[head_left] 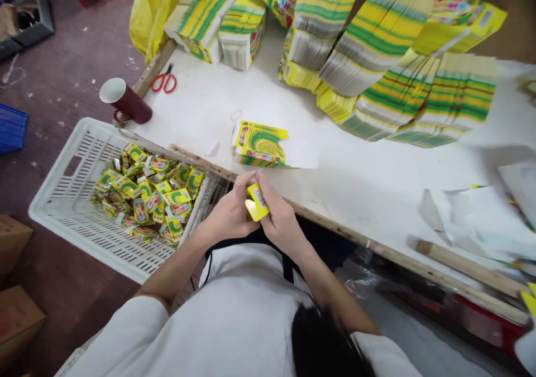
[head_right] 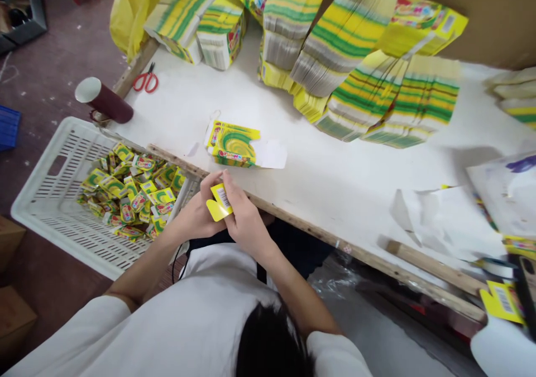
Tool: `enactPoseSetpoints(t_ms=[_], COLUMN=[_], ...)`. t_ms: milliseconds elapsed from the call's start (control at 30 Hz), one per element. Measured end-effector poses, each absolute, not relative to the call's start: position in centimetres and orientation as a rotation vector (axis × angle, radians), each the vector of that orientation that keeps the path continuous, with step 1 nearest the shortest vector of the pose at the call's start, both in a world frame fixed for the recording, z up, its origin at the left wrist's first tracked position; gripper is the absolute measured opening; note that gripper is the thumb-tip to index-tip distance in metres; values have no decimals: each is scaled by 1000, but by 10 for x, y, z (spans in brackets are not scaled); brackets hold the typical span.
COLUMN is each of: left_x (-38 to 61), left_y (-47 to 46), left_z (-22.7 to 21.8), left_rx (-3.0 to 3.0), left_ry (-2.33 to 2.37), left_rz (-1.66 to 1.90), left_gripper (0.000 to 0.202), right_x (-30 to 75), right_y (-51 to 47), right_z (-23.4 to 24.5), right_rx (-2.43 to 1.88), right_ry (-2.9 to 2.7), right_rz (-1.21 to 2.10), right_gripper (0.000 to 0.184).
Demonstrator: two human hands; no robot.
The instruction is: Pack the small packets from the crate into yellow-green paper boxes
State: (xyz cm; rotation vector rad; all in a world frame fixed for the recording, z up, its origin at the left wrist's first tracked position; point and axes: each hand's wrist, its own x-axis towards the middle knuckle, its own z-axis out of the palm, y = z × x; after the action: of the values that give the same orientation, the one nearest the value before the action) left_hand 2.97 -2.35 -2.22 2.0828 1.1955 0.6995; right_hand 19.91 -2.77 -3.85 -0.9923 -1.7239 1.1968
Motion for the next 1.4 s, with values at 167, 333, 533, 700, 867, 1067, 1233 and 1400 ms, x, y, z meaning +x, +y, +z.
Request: enactPoseSetpoints(t_ms=[167, 333, 533, 700, 867, 1067, 1233, 1400], left_x=[25, 10, 5, 10, 14, -8, -89, -111], left_y=[-28, -30, -22, -23, -22, -20, -30, -39], left_z=[-21, -7, 6, 8, 5, 13, 34, 38], left_rx=[2097, 2061, 2078, 2093, 2084, 2066, 2122, 1815], left_ry=[1461, 1521, 1400, 1449, 1450, 1549, 2030, 2115], left_rz=[624, 704, 709, 693, 669, 591, 211, 241], left_gripper=[68, 55, 57, 56, 52, 53, 72, 74], right_x=[205, 213, 235, 237, 223, 208, 218, 218], right_y=[-22, -23, -13, -8, -13, -10, 30, 59], right_z=[-46, -49, -34, -23, -30, -21, -20, -29], right_rx=[-1137, -999, -927, -953, -999, -1045, -1278, -1591], right_ry=[-1660, -2042, -2087, -2036, -1929, -1842, -1874, -1983], right_rz=[1026, 895, 918, 924, 945, 952, 543, 351], right_gripper=[71, 77, 35, 25, 21, 58, 54, 43])
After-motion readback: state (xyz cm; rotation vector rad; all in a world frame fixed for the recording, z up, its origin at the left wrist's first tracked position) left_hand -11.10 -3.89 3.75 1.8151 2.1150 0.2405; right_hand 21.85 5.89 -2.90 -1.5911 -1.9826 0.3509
